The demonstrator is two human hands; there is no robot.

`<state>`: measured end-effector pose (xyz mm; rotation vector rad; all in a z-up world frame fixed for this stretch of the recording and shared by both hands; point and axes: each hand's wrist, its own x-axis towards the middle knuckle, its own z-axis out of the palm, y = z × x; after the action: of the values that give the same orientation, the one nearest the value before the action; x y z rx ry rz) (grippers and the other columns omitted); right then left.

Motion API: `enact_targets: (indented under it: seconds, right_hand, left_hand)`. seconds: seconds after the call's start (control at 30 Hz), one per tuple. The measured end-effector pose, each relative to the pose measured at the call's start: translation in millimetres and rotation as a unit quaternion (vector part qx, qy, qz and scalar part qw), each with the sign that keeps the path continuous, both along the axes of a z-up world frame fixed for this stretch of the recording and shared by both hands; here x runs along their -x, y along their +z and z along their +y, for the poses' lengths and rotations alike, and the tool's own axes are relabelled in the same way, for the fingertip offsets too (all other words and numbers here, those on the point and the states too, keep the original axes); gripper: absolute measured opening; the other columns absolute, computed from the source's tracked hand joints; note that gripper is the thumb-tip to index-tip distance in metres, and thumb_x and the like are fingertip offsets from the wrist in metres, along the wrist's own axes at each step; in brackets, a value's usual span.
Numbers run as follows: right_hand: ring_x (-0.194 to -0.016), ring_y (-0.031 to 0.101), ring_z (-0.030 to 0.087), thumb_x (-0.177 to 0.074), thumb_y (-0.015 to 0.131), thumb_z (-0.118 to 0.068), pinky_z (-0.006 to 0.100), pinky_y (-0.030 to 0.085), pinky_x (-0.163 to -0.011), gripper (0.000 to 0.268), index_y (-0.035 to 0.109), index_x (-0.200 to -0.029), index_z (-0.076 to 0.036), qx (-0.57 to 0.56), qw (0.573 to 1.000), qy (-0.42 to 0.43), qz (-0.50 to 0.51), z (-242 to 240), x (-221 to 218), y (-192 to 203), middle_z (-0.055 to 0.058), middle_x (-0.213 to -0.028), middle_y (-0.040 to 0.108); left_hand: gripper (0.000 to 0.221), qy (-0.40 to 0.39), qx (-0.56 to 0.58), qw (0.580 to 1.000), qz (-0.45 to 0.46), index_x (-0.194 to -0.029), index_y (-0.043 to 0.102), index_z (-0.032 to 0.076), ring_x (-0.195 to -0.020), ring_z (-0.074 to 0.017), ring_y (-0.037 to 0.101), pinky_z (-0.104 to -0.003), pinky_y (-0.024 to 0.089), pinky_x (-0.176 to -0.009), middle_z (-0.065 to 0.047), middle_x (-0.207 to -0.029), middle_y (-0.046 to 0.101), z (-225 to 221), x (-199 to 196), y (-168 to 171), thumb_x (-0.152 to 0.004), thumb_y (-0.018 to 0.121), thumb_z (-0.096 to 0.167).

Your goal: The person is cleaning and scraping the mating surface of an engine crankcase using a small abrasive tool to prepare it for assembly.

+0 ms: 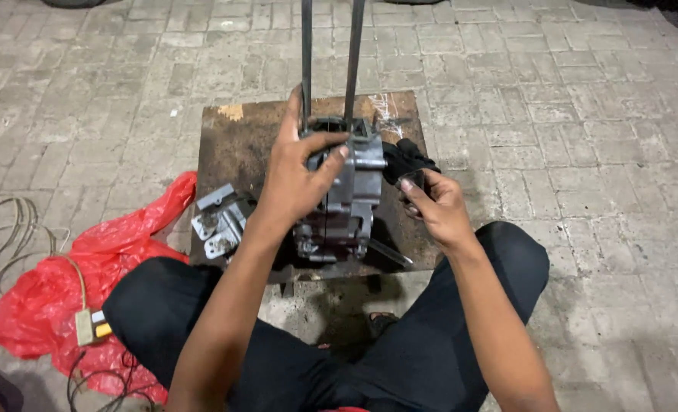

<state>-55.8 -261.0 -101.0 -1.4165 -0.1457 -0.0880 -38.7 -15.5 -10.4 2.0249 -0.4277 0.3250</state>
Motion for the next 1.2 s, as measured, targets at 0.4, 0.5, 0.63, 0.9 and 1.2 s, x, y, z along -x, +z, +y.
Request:
enact_targets:
  seconds: [0.4, 0.5, 0.63, 0.9, 1.2]
  right_hand:
    - [-0.07, 0.057, 0.015, -0.1, 0.069, -0.01, 0.031, 0.052, -0.064, 0.01, 0.072, -0.097, -0.001, 0.06, 0.994, 0.023, -0.085, 20.9, 5.0, 17.1, 0.01, -0.073, 0.062]
    - [-0.073, 0.06, 0.013, -0.099, 0.07, -0.012, 0.031, 0.053, -0.068, 0.011, 0.074, -0.1, -0.002, 0.091, 0.993, -0.014, -0.08, 26.0, 2.4, 13.3, 0.009, -0.076, 0.066]
    - [-0.067, 0.057, 0.015, -0.1, 0.068, -0.015, 0.03, 0.052, -0.061, 0.015, 0.071, -0.091, -0.003, 0.086, 0.993, 0.002, -0.082, 30.1, 3.3, 27.8, 0.007, -0.068, 0.06]
    - [-0.076, 0.065, 0.014, -0.105, 0.062, -0.018, 0.029, 0.058, -0.074, 0.018, 0.067, -0.094, -0.005, 0.03, 0.998, -0.032, -0.042, 20.0, -10.3, 13.0, 0.005, -0.078, 0.066]
    - [-0.07, 0.059, 0.013, -0.107, 0.062, -0.021, 0.031, 0.05, -0.067, 0.025, 0.065, -0.085, -0.008, 0.054, 0.989, -0.088, -0.11, 28.5, -42.6, 0.8, 0.005, -0.072, 0.061]
  left_hand:
    - [0.026, 0.014, 0.001, 0.999, -0.04, -0.116, 0.078, 0.01, -0.147, -0.0606, 0.023, -0.068, 0.033, -0.116, -0.029, -0.165, 0.015, -2.8, 5.7, 2.4, -0.1, 0.064, 0.025]
    - [0.033, 0.016, -0.003, 1.0, -0.004, -0.117, 0.076, 0.014, -0.145, -0.0591, 0.027, -0.068, 0.035, -0.113, -0.029, -0.164, 0.017, -2.4, 3.6, 2.8, -0.099, 0.062, 0.038]
    - [0.037, 0.028, -0.006, 1.0, -0.001, -0.117, 0.075, 0.01, -0.14, -0.0601, 0.036, -0.067, 0.04, -0.109, -0.033, -0.157, 0.027, -6.5, -0.3, -6.6, -0.1, 0.061, 0.04]
    - [0.042, 0.039, -0.015, 0.999, -0.035, -0.117, 0.075, 0.011, -0.134, -0.0566, 0.047, -0.063, 0.045, -0.105, -0.031, -0.15, 0.039, -11.5, -5.0, -12.5, -0.099, 0.064, 0.047]
    - [0.047, 0.042, 0.022, 0.999, -0.009, -0.118, 0.073, 0.003, -0.135, -0.0581, 0.044, -0.068, 0.042, -0.105, -0.034, -0.147, 0.042, -8.2, 5.6, -1.9, -0.097, 0.062, 0.044]
